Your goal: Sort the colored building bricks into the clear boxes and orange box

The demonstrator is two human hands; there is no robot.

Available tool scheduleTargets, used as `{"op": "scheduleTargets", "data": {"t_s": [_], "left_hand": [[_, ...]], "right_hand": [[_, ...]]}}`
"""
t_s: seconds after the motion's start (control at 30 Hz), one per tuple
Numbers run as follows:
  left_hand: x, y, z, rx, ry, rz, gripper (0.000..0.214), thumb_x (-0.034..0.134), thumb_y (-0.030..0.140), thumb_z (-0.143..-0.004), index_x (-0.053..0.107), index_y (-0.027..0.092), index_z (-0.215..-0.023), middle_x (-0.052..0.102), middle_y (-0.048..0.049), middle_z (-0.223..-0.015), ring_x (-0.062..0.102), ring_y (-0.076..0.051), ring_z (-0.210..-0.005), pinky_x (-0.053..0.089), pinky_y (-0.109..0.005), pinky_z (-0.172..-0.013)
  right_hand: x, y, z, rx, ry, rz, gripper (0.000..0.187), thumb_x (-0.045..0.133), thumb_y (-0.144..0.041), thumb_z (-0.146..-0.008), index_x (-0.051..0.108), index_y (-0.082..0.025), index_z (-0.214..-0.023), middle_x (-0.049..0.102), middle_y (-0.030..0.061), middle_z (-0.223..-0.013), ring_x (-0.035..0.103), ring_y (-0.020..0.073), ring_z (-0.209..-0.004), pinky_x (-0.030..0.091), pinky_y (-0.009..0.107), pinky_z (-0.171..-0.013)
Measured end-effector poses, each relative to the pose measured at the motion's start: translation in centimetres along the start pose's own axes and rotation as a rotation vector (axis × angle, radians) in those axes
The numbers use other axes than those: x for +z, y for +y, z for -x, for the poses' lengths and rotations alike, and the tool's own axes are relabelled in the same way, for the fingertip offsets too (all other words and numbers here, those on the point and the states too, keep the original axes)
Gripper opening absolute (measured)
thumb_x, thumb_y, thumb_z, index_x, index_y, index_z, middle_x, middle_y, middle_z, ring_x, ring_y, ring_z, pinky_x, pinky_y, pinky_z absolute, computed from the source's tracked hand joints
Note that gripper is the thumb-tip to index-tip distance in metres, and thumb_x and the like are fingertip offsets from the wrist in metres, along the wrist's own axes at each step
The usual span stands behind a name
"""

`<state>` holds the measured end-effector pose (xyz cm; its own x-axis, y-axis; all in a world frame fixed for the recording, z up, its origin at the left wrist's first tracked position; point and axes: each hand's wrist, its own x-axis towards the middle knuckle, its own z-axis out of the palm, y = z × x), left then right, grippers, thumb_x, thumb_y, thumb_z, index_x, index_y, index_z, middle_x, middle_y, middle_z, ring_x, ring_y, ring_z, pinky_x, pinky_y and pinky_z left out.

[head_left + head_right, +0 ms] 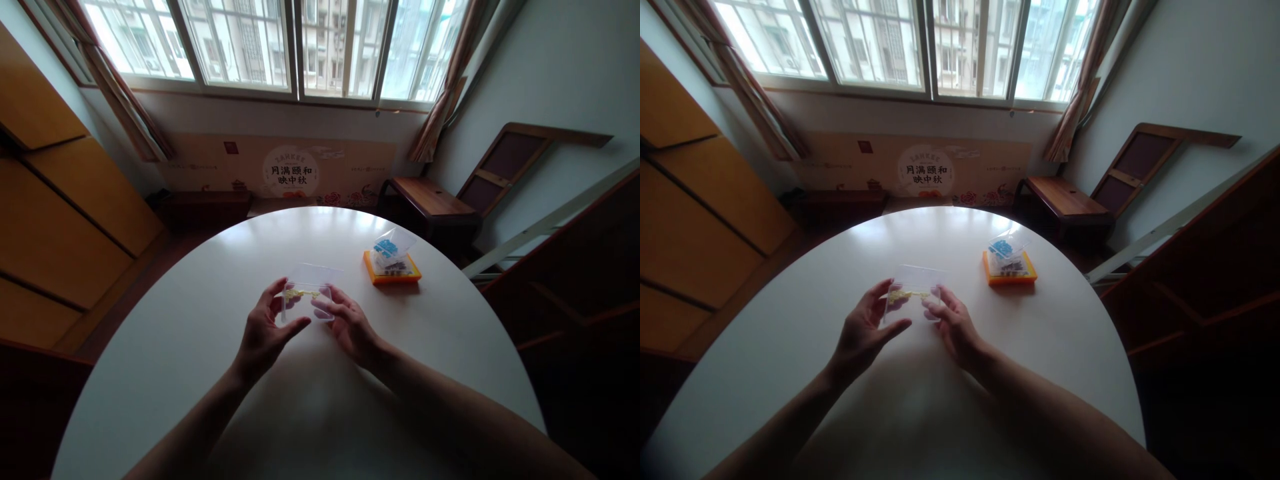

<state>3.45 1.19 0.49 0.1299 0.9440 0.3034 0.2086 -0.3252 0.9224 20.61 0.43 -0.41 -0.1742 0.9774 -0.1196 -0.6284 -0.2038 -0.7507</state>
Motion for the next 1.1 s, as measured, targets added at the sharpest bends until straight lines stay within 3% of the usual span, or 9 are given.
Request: {"op": "scheduleTargets", "data": {"t_s": [0.13, 0.27, 0.43, 0.57, 0.7, 0.83, 0.9, 1.0, 1.1], "left_hand": [[0.0, 1.0, 0.6, 0.421, 0.132, -0.477, 0.068, 0.077, 0.035, -0.073, 0.046, 0.022, -0.133, 0.058, -0.0116, -0.127, 0.063, -0.026, -0.108, 0.054, -0.041, -0.093], [-0.1, 2.0, 1.2, 0.776, 0.052, -0.744, 0.071, 0.069, 0.020, -0.082, 0.034, 0.025, -0.143, 0.056, -0.0128, -0.131, 0.061, -0.025, -0.112, 0.053, -0.037, -0.091], [-0.5, 1.6, 1.2, 0.886, -0.082, -0.830, 0.064, 0.058, 0.012, -0.088, 0.032, 0.024, -0.145, 0.057, -0.0129, -0.132, 0.060, -0.025, -0.114, 0.052, -0.035, -0.088], [-0.7, 1.4, 0.8, 1.017, -0.091, -0.856, 0.054, 0.058, 0.008, -0.087, 0.043, 0.017, -0.138, 0.064, -0.0104, -0.122, 0.061, -0.020, -0.108, 0.052, -0.032, -0.088], [-0.8, 1.7, 0.7, 1.160, -0.063, -0.908, 0.044, 0.064, 0.008, -0.083, 0.055, 0.016, -0.126, 0.068, -0.0066, -0.111, 0.061, -0.018, -0.100, 0.052, -0.030, -0.086], [-0.8, 1.5, 0.9, 1.166, -0.034, -0.908, 0.042, 0.064, 0.007, -0.082, 0.057, 0.019, -0.122, 0.067, -0.0063, -0.112, 0.061, -0.019, -0.103, 0.053, -0.030, -0.085], [-0.8, 1.0, 0.8, 1.099, 0.058, -0.851, 0.051, 0.068, 0.008, -0.079, 0.052, 0.020, -0.126, 0.064, -0.0078, -0.114, 0.061, -0.020, -0.105, 0.054, -0.031, -0.086], [-1.8, 0.0, -0.2, 0.794, 0.363, -0.659, 0.072, 0.079, 0.020, -0.071, 0.042, 0.023, -0.134, 0.057, -0.0102, -0.120, 0.061, -0.023, -0.104, 0.056, -0.036, -0.086], [-4.7, -1.3, -2.2, 0.428, 0.441, -0.362, 0.088, 0.082, 0.033, -0.066, 0.032, 0.028, -0.138, 0.051, -0.0094, -0.123, 0.065, -0.017, -0.084, 0.056, -0.043, -0.087]], "right_hand": [[1.5, 0.6, -1.4, 0.095, 0.152, -0.178, 0.020, 0.066, -0.033, -0.076, 0.061, -0.019, -0.089, 0.067, 0.0067, -0.097, 0.063, 0.0226, -0.096, 0.050, 0.038, -0.087], [3.3, 1.6, -3.0, 0.137, 0.234, -0.380, 0.016, 0.059, -0.034, -0.081, 0.062, -0.020, -0.090, 0.067, 0.0044, -0.076, 0.063, 0.0206, -0.077, 0.054, 0.036, -0.073], [4.2, 2.6, -4.4, 0.360, 0.371, -0.481, 0.018, 0.052, -0.032, -0.088, 0.060, -0.018, -0.080, 0.062, 0.0027, -0.063, 0.059, 0.0144, -0.058, 0.053, 0.026, -0.056], [4.3, 1.8, -3.9, 0.358, 0.355, -0.535, 0.022, 0.045, -0.022, -0.091, 0.059, -0.014, -0.077, 0.064, 0.0041, -0.068, 0.063, 0.0103, -0.063, 0.056, 0.020, -0.066], [4.6, 0.5, -3.0, 0.326, 0.330, -0.549, 0.027, 0.040, -0.020, -0.094, 0.060, -0.011, -0.078, 0.065, 0.0056, -0.066, 0.065, 0.0108, -0.062, 0.056, 0.018, -0.064], [4.5, 0.7, -3.1, 0.319, 0.285, -0.557, 0.030, 0.040, -0.024, -0.095, 0.062, -0.010, -0.081, 0.066, 0.0074, -0.065, 0.065, 0.0130, -0.062, 0.057, 0.021, -0.062], [4.2, 1.1, -3.4, 0.294, 0.292, -0.565, 0.030, 0.040, -0.025, -0.096, 0.061, -0.010, -0.080, 0.066, 0.0075, -0.066, 0.065, 0.0130, -0.062, 0.057, 0.021, -0.061], [3.8, 1.3, -3.5, 0.270, 0.378, -0.575, 0.031, 0.037, -0.024, -0.098, 0.058, -0.013, -0.078, 0.065, 0.0051, -0.065, 0.064, 0.0112, -0.060, 0.056, 0.021, -0.059], [3.9, 1.2, -3.8, 0.314, 0.433, -0.490, 0.035, 0.037, -0.030, -0.100, 0.051, -0.016, -0.070, 0.056, -0.0003, -0.054, 0.053, 0.0060, -0.044, 0.043, 0.013, -0.041]]}}
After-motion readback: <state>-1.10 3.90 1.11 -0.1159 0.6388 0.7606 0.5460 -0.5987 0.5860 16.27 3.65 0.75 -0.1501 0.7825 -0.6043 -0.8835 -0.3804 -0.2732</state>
